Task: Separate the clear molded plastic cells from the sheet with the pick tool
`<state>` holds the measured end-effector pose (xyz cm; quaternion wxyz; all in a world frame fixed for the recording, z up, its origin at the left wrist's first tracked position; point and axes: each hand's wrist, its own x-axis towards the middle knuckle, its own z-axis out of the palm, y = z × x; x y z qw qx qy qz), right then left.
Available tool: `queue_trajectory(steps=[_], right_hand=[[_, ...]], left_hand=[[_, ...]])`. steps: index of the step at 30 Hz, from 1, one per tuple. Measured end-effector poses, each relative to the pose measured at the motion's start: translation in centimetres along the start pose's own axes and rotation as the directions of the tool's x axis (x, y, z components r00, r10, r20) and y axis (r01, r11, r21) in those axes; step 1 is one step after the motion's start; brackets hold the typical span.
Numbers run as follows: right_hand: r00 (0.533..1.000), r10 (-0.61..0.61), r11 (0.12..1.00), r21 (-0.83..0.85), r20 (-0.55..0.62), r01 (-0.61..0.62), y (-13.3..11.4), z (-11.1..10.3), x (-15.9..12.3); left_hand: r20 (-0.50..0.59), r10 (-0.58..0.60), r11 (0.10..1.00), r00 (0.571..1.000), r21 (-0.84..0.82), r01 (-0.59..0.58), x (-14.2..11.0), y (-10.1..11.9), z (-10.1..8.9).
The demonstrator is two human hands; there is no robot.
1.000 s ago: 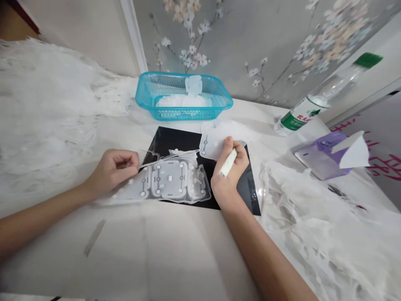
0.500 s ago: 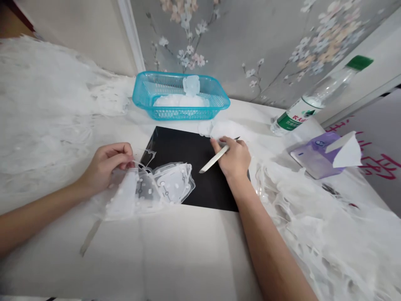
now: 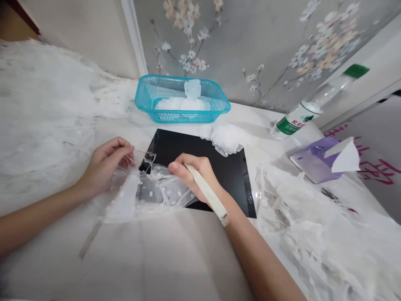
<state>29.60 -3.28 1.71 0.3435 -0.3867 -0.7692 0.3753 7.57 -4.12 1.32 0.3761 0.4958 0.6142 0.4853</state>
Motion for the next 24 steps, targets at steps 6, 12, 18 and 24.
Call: queue_trajectory(steps=[6,12,18,24], right_hand=[[1.0,0.024,0.962,-0.273,-0.015,-0.027,0.6,-0.5,0.1],[0.955,0.254,0.93,0.311,-0.156,-0.197,1.1,1.0,0.4],[0.929,0.276,0.885,0.443,-0.246,-0.146,0.5,2.2,0.4],[0.94,0.263,0.778,0.623,-0.219,-0.073,0.6,2.4,0.5]], left_hand=[[-0.134,0.083,0.996,0.987,-0.026,-0.087,1.1,-0.9,-0.5],[-0.056,0.54,0.802,0.84,0.339,-0.492,-0.2,0.2,-0.7],[0.476,0.189,0.75,0.859,0.495,-0.44,-1.7,1.2,-0.4],[0.348,0.138,0.841,0.927,0.453,-0.295,-1.6,0.9,0.1]])
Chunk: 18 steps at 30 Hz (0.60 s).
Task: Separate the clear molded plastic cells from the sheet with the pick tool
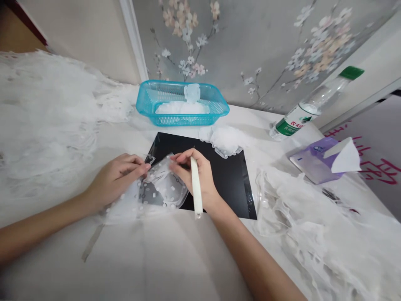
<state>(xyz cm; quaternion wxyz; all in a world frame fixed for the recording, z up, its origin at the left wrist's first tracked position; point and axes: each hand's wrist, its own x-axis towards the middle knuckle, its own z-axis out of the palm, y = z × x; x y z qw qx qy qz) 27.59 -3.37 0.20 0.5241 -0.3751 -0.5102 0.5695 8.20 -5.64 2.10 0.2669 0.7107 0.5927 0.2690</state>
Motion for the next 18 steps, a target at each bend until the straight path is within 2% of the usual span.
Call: queue_trajectory(steps=[3,6,8,10,13,15,18], right_hand=[[0.999,-0.008,0.999,0.04,-0.05,0.01,0.2,0.1,-0.1],[0.991,-0.085,0.995,-0.056,-0.104,0.08,0.5,0.1,-0.2],[0.982,-0.124,0.986,-0.127,-0.142,0.107,0.7,0.2,-0.4],[0.976,-0.134,0.98,-0.168,-0.172,0.105,0.7,0.4,-0.7],[0.969,-0.143,0.974,-0.202,-0.199,0.102,0.5,0.9,-1.1],[0.968,-0.136,0.973,-0.211,-0.21,0.091,0.3,1.2,-1.5],[0.976,-0.084,0.977,-0.207,-0.199,0.042,0.1,1.7,-1.8]], left_hand=[[0.064,-0.108,0.944,0.992,-0.306,0.122,0.2,0.2,0.3],[0.161,-0.155,0.767,0.975,-0.602,0.222,0.2,0.5,0.7],[0.213,-0.142,0.65,0.967,-0.717,0.254,0.1,0.6,1.0],[0.286,-0.101,0.584,0.953,-0.759,0.289,-0.1,0.7,1.3],[0.36,-0.053,0.579,0.931,-0.749,0.323,-0.2,0.8,1.5],[0.348,-0.04,0.571,0.937,-0.761,0.307,-0.2,0.8,1.6],[0.268,-0.029,0.567,0.963,-0.789,0.236,0.0,0.8,1.5]])
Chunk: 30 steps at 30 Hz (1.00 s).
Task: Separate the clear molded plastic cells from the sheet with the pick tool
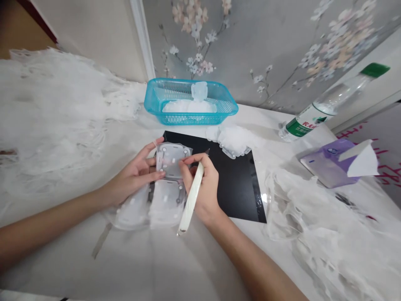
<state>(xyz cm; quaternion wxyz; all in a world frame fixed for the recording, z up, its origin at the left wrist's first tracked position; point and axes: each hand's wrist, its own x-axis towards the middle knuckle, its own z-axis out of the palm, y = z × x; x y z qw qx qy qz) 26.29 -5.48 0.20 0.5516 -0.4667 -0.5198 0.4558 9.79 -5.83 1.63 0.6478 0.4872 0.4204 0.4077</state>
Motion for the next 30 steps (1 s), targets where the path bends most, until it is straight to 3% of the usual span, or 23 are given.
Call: queue_trajectory(steps=[6,8,13,15,18,22,26,30], right_hand=[[1.0,0.006,0.997,0.071,0.015,-0.007,0.8,0.3,-0.1],[0.998,0.058,0.992,0.111,0.014,-0.059,1.3,0.4,0.1],[0.98,0.185,0.972,0.13,0.078,-0.194,2.0,0.2,0.7],[0.989,0.137,0.985,0.102,0.055,-0.142,1.9,0.1,0.7],[0.999,-0.033,0.999,-0.018,-0.018,0.032,1.7,0.1,0.5],[0.968,-0.233,0.961,-0.173,-0.09,0.215,1.5,0.2,0.3],[0.964,-0.257,0.952,-0.189,-0.061,0.242,1.2,0.3,0.2],[0.964,-0.261,0.955,-0.135,0.047,0.265,0.9,0.3,0.0]], left_hand=[[-0.13,-0.053,0.987,0.99,0.144,0.072,0.1,0.2,-0.2],[-0.151,-0.044,0.982,0.988,0.173,0.071,0.1,0.1,-0.3],[-0.051,-0.091,0.966,0.995,0.24,0.101,0.2,0.4,-0.5],[-0.062,-0.1,0.97,0.993,0.217,0.111,0.3,0.5,-0.3],[-0.162,-0.072,0.981,0.984,0.167,0.099,0.3,0.3,-0.1],[-0.254,-0.058,0.986,0.966,0.136,0.095,0.3,0.0,-0.1],[-0.079,-0.002,0.976,0.997,0.219,0.019,0.2,0.0,-0.4],[0.067,-0.007,0.93,0.998,0.368,-0.018,0.1,0.1,-0.6]])
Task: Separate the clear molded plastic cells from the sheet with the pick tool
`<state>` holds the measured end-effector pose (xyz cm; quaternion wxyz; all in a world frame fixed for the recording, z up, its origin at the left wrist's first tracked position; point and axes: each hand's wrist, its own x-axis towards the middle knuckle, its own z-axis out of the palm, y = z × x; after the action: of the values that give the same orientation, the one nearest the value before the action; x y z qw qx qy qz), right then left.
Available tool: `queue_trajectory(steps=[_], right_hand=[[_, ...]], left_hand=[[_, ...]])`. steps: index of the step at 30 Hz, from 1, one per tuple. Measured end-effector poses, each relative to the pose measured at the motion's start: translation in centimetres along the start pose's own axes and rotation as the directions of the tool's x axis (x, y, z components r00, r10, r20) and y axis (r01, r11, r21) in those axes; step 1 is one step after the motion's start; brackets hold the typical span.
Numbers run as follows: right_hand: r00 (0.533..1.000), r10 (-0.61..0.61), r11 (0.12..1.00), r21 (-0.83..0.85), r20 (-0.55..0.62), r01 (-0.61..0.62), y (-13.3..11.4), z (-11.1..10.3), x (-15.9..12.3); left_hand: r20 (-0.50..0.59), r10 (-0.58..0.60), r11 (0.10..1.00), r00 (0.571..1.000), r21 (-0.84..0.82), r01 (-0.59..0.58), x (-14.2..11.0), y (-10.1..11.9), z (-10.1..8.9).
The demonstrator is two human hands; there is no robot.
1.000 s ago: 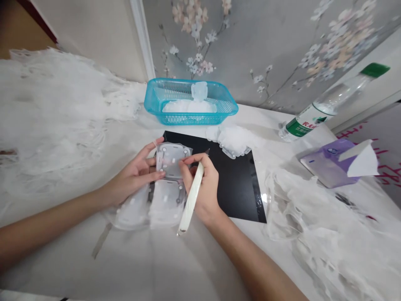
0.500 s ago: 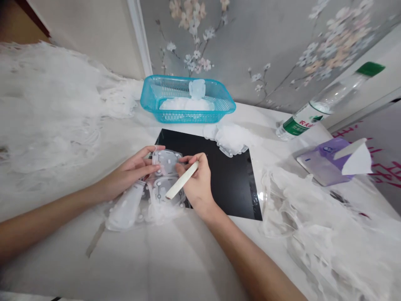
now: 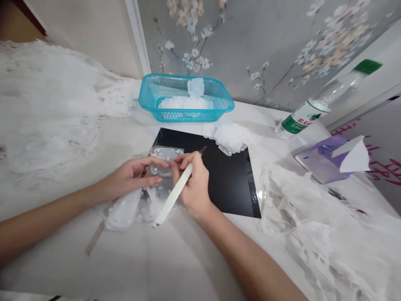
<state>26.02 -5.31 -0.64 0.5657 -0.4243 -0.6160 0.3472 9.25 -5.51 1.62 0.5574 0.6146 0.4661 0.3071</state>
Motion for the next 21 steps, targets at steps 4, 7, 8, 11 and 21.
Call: queue_trajectory(steps=[4,7,8,11,21], right_hand=[[0.996,0.086,0.996,0.013,0.023,-0.086,-0.3,-0.3,0.1],[0.98,0.193,0.978,0.086,-0.044,-0.189,-0.4,-0.6,0.2],[0.976,0.209,0.973,0.112,-0.057,-0.202,-0.4,-0.7,0.2],[0.977,0.191,0.974,0.139,-0.096,-0.177,-0.3,-0.6,0.1],[0.987,0.049,0.999,0.006,-0.15,-0.049,-1.5,-0.7,-0.3]], left_hand=[[-0.011,-0.013,1.0,1.0,0.005,0.013,-0.1,-0.1,0.2],[-0.086,0.025,0.996,0.996,0.086,-0.017,-0.2,-0.3,0.3],[-0.124,0.047,0.993,0.991,0.111,-0.033,-0.2,-0.3,0.3],[-0.205,0.058,0.993,0.977,0.112,-0.035,-0.3,-0.5,0.3],[-0.029,-0.097,0.975,0.995,-0.202,0.09,0.0,-0.1,-0.8]])
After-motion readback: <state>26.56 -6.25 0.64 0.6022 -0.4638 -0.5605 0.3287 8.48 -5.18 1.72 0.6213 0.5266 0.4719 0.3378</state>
